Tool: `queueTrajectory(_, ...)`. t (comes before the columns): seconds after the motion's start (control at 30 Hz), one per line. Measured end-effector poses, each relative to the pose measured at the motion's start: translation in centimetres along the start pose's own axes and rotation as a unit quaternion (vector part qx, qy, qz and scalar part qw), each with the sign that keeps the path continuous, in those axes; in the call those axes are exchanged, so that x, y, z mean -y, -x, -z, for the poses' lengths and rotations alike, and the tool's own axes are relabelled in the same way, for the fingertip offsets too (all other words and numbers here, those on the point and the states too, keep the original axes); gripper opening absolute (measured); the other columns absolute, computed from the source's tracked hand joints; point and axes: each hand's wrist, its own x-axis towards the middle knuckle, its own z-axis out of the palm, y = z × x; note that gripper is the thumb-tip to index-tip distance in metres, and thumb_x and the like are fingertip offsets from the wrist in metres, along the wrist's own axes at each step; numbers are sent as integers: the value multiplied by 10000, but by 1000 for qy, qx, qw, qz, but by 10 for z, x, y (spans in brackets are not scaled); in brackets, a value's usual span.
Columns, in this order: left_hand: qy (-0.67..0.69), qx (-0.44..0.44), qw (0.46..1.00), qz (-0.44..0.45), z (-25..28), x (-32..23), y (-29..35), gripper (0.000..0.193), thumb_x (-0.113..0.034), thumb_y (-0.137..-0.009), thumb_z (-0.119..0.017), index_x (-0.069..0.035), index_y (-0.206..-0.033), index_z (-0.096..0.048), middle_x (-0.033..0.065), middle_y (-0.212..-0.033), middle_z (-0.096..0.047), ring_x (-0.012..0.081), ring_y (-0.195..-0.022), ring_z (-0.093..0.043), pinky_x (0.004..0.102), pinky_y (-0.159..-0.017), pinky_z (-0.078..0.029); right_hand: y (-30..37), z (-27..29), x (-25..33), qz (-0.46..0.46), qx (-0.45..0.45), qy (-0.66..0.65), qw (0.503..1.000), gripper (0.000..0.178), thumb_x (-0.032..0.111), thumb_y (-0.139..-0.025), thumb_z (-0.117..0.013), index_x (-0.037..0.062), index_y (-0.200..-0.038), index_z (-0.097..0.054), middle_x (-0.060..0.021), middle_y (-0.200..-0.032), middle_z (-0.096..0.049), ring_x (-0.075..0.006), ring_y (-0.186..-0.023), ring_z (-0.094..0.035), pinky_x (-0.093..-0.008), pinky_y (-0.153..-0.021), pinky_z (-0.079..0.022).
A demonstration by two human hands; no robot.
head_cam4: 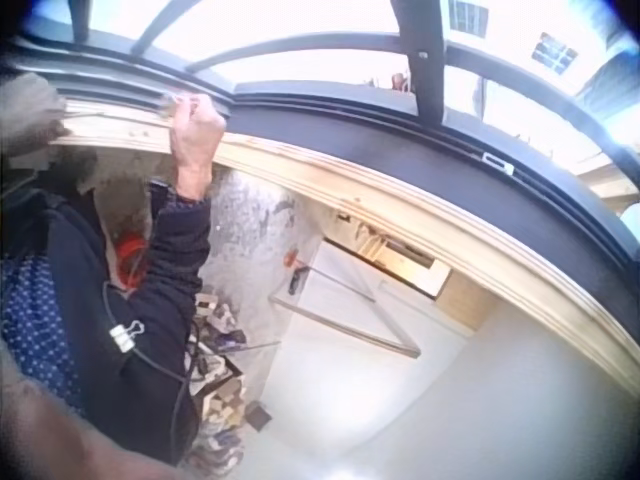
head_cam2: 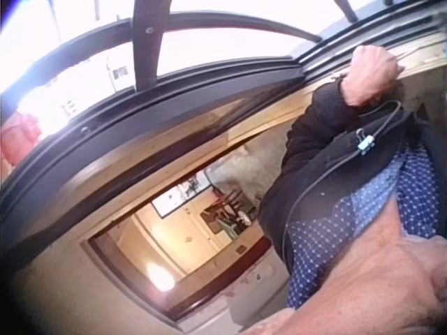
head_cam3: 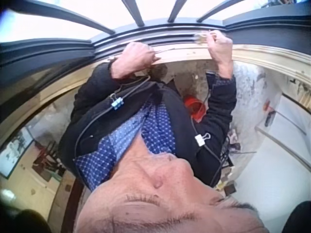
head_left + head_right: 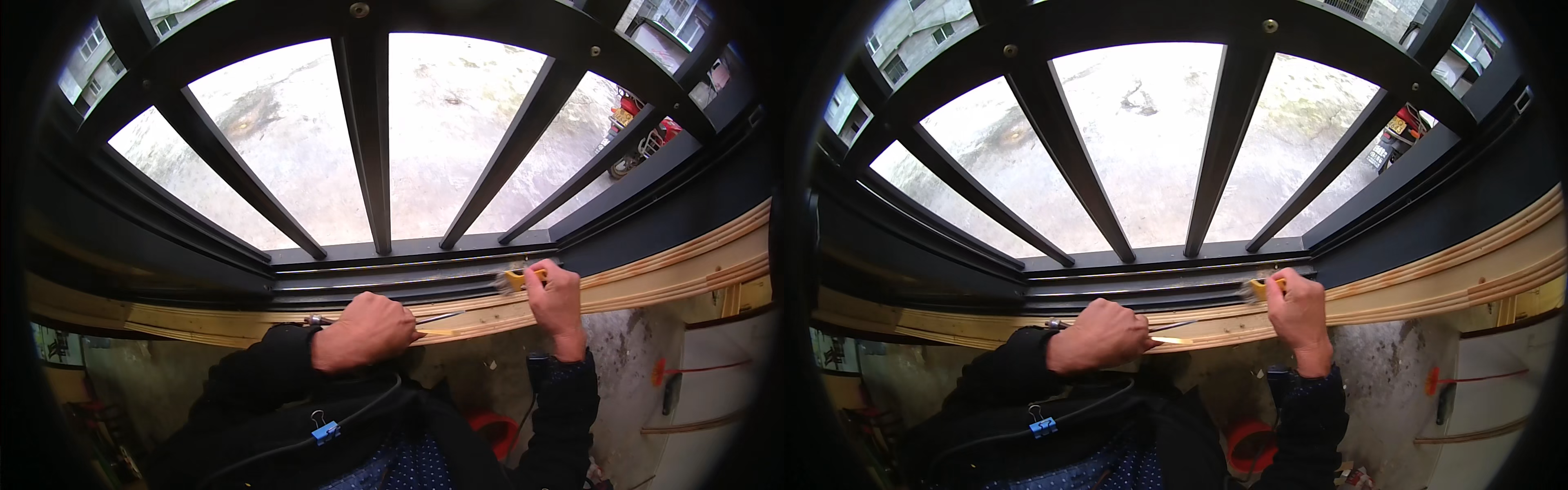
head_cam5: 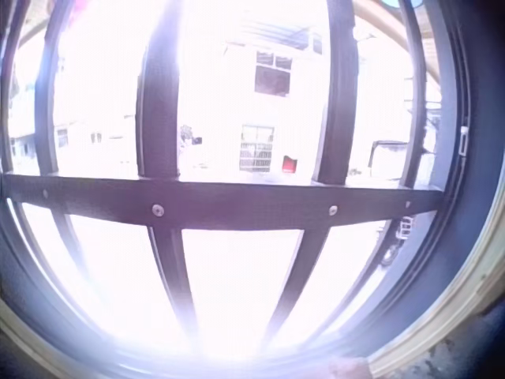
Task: The person uses a screwdriver to tighten screws along the bottom edge of a window frame, securing it to the surrounding wooden structure. They repeatedly insert and turn the screwdriver at multiple points along the frame.
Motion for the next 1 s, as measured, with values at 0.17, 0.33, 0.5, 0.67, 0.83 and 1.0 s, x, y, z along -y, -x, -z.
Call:
queueTrajectory(0.17,-122,-78,988,-61,-21,-4,-10,248,-233,-982,-635,-29,-861,-704,114,-729,-731,255,-656,-735,390,-501,-519,8,-1,3,-25,-9,-112,993,152,141,-938,-736,2,-888,-700,-203,-755,-714,-340,-683,-737,-386,-597,-545)
queueTrajectory(0.33,-134,-91,984,-80,-25,-14,-23,205,-166,-962,-619,-24,-822,-666,125,-717,-724,225,-630,-727,378,-485,-510,4,-1,-15,-4,-88,16,996,158,154,-960,-742,7,-909,-715,-121,-667,-677,-181,-591,-669,-329,-575,-513)
queueTrajectory(0.5,-123,-89,985,-77,-12,-20,-20,238,-204,-964,-619,-13,-832,-672,127,-715,-722,256,-645,-729,392,-515,-523,23,18,-19,-115,-112,-160,974,163,131,-973,-740,1,-882,-702,-44,-633,-642,-109,-569,-594,-281,-550,-469)
queueTrajectory(0.67,41,-42,998,21,18,-16,-10,480,-481,-1096,-507,-108,-888,-725,118,-674,-681,323,-645,-695,417,-585,-526,63,28,-16,-166,-67,-287,941,241,173,-1012,-697,12,-836,-658,-17,-655,-634,-82,-573,-573,-262,-513,-436)
queueTrajectory(0.83,249,-127,960,-31,15,-23,-15,563,-542,-1091,-505,-82,-854,-725,109,-628,-627,245,-594,-635,373,-591,-509,85,-12,0,-161,75,-346,921,226,195,-1035,-656,13,-902,-645,-78,-797,-715,-131,-736,-690,-266,-663,-527)
queueTrajectory(1.0,455,-161,875,-30,-4,-37,-29,528,-444,-1111,-540,-16,-834,-678,11,-657,-582,88,-639,-524,294,-589,-459,101,-53,27,-266,135,-604,739,159,164,-1057,-616,31,-972,-624,-141,-1051,-755,-151,-882,-727,-258,-763,-545)
